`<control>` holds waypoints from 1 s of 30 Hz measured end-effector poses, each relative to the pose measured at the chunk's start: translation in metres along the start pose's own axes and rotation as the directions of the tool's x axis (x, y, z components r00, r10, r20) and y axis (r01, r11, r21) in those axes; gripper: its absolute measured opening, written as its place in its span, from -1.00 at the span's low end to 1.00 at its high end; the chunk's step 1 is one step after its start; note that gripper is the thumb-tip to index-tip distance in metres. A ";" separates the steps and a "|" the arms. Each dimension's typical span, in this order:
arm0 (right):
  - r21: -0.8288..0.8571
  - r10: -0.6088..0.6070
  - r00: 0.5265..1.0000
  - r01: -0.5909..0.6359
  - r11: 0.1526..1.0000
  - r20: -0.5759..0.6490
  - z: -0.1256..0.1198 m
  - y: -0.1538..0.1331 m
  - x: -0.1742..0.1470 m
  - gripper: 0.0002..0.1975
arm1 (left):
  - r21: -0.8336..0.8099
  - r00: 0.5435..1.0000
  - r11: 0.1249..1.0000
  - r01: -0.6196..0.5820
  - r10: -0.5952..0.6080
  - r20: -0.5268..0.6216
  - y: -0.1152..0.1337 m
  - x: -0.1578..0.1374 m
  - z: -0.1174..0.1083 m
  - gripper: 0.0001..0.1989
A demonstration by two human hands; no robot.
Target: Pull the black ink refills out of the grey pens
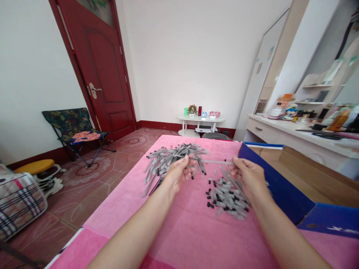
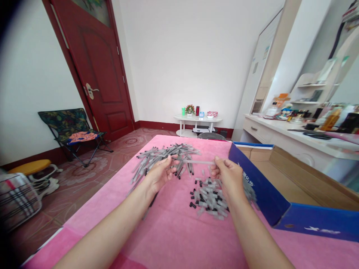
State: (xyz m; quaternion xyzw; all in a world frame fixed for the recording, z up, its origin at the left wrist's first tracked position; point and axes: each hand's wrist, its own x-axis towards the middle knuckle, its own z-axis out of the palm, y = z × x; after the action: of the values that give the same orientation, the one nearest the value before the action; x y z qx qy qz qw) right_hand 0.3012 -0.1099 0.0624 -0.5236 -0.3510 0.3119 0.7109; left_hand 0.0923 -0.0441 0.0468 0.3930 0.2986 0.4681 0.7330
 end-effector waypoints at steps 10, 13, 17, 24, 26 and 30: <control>-0.025 -0.051 0.997 0.049 0.998 -0.054 -0.009 -0.018 0.005 -0.77 | 0.758 0.986 0.652 0.029 -0.144 0.086 0.046 -0.015 -0.047 -0.67; -0.028 -0.038 0.999 0.037 0.999 -0.031 -0.005 -0.022 0.002 -0.77 | 0.890 0.979 0.447 0.084 -0.204 0.010 0.034 -0.029 -0.060 -0.66; -0.027 -0.053 0.999 0.053 0.998 -0.003 0.000 -0.022 -0.001 -0.77 | 0.963 0.980 0.253 0.095 -0.192 -0.047 0.023 -0.035 -0.078 -0.63; 0.245 0.192 0.970 -0.223 0.943 0.146 0.020 -0.003 -0.013 -0.84 | 0.778 0.968 0.581 -0.239 0.207 0.143 0.018 -0.020 -0.023 -0.78; 0.287 0.244 0.944 -0.302 0.909 0.220 0.028 0.004 -0.019 -0.86 | 0.587 0.965 0.766 -0.261 0.189 0.183 0.008 -0.016 0.008 -0.62; 0.302 0.248 0.907 -0.355 0.885 0.340 0.037 0.010 -0.030 -0.84 | 0.177 0.944 0.945 -0.275 0.231 0.235 -0.010 -0.012 0.047 -0.65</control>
State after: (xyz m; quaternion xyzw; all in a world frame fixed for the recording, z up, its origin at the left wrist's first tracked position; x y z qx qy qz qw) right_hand 0.2534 -0.1125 0.0553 -0.3825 -0.3027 0.5518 0.6765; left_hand 0.1301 -0.0715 0.0637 0.5498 0.2132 0.4806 0.6491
